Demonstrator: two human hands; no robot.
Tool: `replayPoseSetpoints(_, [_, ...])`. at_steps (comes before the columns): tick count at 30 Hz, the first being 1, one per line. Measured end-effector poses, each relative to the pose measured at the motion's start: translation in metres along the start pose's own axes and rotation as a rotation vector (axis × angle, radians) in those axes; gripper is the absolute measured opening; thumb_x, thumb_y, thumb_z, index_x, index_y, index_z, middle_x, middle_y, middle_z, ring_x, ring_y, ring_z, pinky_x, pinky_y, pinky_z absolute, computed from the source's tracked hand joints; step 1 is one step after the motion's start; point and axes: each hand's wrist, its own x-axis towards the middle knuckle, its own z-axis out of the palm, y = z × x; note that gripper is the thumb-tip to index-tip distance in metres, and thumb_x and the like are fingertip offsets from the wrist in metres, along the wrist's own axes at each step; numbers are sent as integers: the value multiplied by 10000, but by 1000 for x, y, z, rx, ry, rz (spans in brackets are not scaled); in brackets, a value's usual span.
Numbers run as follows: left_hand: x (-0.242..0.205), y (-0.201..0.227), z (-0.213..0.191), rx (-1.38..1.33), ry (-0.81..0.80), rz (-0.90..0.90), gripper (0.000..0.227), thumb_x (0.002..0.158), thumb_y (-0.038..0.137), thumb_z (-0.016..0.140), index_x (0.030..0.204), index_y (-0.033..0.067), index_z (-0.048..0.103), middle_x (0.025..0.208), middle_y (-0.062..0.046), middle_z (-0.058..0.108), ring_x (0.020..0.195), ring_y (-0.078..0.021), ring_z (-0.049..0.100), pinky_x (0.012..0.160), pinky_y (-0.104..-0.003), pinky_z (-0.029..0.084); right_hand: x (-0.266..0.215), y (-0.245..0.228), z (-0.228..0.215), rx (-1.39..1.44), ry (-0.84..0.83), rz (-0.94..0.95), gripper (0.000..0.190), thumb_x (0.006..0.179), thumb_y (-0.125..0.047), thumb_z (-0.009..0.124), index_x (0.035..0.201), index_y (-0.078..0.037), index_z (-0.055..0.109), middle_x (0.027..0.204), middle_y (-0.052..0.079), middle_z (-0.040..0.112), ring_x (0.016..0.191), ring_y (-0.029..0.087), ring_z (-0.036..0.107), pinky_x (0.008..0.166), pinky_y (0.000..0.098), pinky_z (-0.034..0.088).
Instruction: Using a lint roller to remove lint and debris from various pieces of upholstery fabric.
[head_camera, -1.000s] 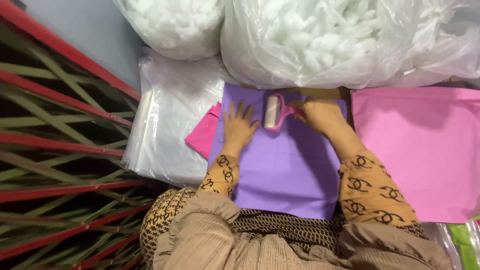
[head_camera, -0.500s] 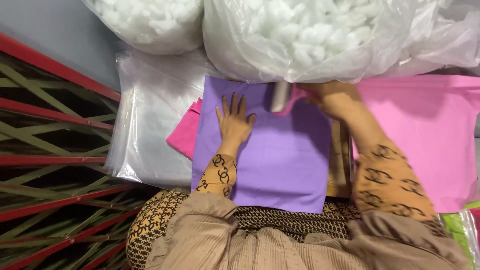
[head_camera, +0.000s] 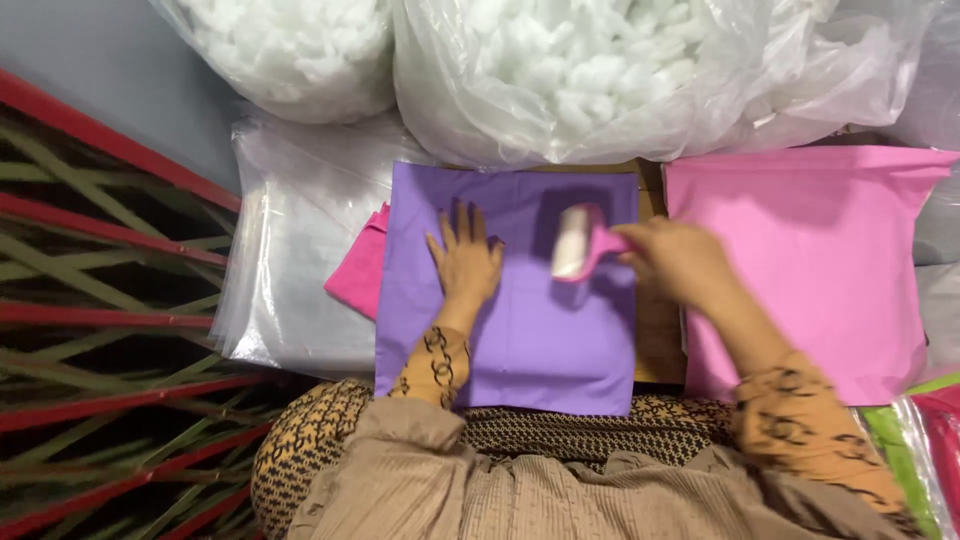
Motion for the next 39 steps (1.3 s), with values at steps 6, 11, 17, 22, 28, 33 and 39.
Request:
replayPoseSetpoints(6, [-40, -19, 8, -115, -141, 48, 702, 1020, 502, 477, 1614, 166, 312, 1718, -94, 199, 1593, -327, 107, 1258, -619, 70, -32, -1, 29, 85, 1, -38, 415, 952, -366, 638, 1358, -284, 654, 1025, 196, 746, 1015, 409, 733, 875, 514, 575])
replayPoseSetpoints(11, [-20, -52, 32, -140, 262, -60, 517, 920, 346, 698, 1396, 161, 613, 1470, -132, 514, 1461, -340, 400, 1200, -576, 270, -73, 60, 32, -76, -141, 150, 450, 946, -471, 607, 1370, -328, 639, 1060, 137, 767, 1039, 358, 764, 879, 477, 606])
replayPoseSetpoints(17, [10, -86, -4, -384, 208, -493, 570, 981, 303, 645, 1491, 129, 458, 1361, -164, 604, 1266, -384, 540, 1049, -549, 425, -80, 3, 17, 447, 63, 180, 441, 947, -362, 616, 1385, -311, 622, 1244, -24, 748, 1052, 262, 706, 843, 426, 519])
replayPoseSetpoints(22, [38, -107, 25, -537, 197, -536, 432, 892, 306, 746, 1305, 245, 634, 1198, -17, 673, 1178, -293, 620, 1000, -512, 479, -62, -33, 21, 722, 167, 84, 404, 942, -285, 680, 1338, -207, 659, 1148, 74, 747, 1047, 299, 668, 903, 442, 482])
replayPoseSetpoints(28, [-5, -55, 9, -614, 377, -123, 182, 895, 158, 702, 1036, 244, 777, 984, -35, 594, 993, -323, 672, 860, -434, 574, -38, -63, 21, 827, 241, 0, 337, 1001, -305, 641, 1328, -226, 615, 965, 168, 694, 988, 392, 678, 880, 526, 495])
replayPoseSetpoints(33, [-75, 1, -33, -672, 323, 190, 305, 921, 61, 638, 1132, 245, 760, 984, -79, 571, 966, -357, 668, 848, -460, 596, -31, -80, 21, 918, 403, -39, 271, 1078, -327, 532, 1265, -131, 544, 685, 130, 596, 737, 340, 617, 745, 497, 470])
replayPoseSetpoints(39, [-106, -5, 11, -465, 239, 321, 285, 923, 125, 644, 1178, 210, 739, 909, -71, 592, 893, -314, 688, 768, -429, 592, -56, -28, 48, 631, 518, 120, 327, 1085, -277, 595, 1314, -56, 522, 1018, 329, 631, 980, 588, 616, 852, 669, 462])
